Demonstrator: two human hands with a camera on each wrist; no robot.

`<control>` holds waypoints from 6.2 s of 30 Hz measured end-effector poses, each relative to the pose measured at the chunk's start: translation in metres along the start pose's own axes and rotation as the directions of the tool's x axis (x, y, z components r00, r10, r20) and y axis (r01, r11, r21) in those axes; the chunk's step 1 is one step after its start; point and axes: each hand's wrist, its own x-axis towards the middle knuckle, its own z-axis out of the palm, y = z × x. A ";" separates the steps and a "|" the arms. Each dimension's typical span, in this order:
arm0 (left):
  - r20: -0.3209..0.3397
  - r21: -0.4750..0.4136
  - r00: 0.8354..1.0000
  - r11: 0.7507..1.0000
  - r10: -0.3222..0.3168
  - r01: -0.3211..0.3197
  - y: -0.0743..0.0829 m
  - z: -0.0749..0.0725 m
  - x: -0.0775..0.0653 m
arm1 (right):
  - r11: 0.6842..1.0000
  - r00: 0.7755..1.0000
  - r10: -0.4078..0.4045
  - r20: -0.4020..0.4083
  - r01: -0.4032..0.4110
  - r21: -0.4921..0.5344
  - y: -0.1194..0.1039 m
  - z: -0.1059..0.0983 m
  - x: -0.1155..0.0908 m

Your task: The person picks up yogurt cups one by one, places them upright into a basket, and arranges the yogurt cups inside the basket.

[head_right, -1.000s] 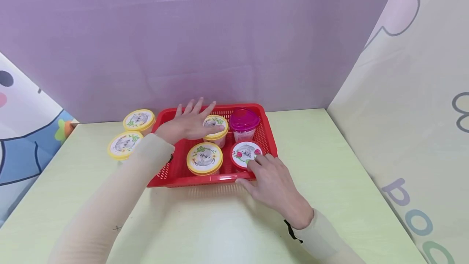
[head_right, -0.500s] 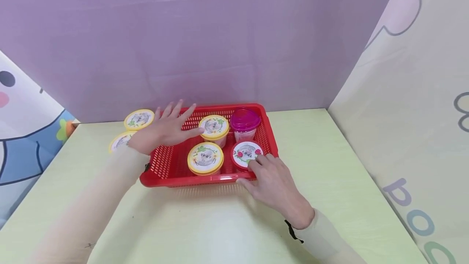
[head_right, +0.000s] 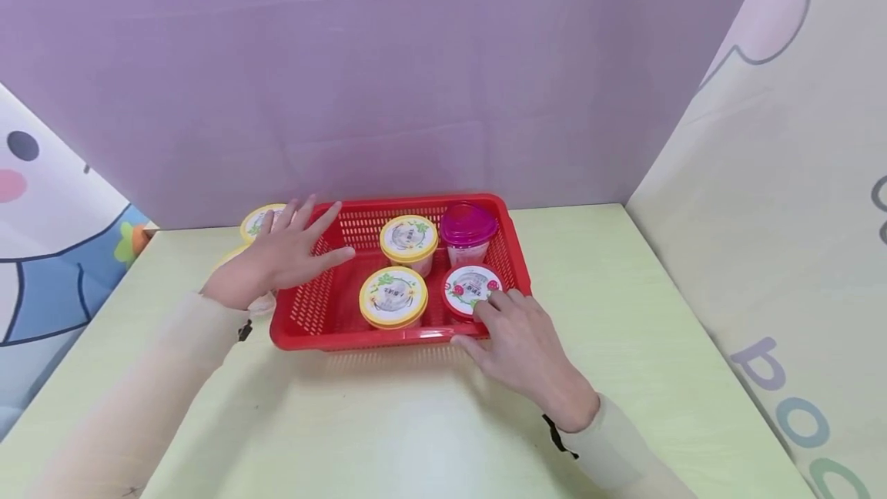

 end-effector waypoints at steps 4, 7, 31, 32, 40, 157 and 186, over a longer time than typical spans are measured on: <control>0.011 0.002 1.000 1.000 -0.011 0.011 -0.011 0.000 -0.004 | 1.000 1.000 -0.003 -0.002 0.003 0.002 0.001 0.000 0.000; 0.002 0.008 1.000 1.000 -0.002 0.002 -0.020 0.000 -0.007 | 1.000 1.000 -0.008 -0.006 0.008 0.002 0.001 0.000 0.000; 0.009 -0.010 0.995 0.995 -0.102 0.102 -0.091 0.015 -0.024 | 1.000 1.000 -0.011 -0.008 0.010 -0.017 0.001 0.001 -0.001; 0.011 -0.014 0.994 0.994 -0.108 0.108 -0.092 0.016 -0.024 | 1.000 1.000 -0.011 -0.006 0.011 -0.019 0.002 0.001 -0.001; 0.069 -0.024 0.980 0.981 -0.188 0.190 -0.094 0.026 -0.021 | 1.000 1.000 -0.013 -0.005 0.013 -0.018 0.002 0.001 -0.001; -0.170 0.048 0.985 0.999 0.002 0.006 0.007 -0.049 0.022 | 0.999 0.999 -0.036 -0.029 0.035 -0.033 0.002 0.004 0.000; -0.099 0.027 0.994 0.998 0.053 -0.051 0.020 -0.020 0.050 | 0.999 0.998 -0.042 -0.046 0.040 -0.029 0.002 0.006 0.000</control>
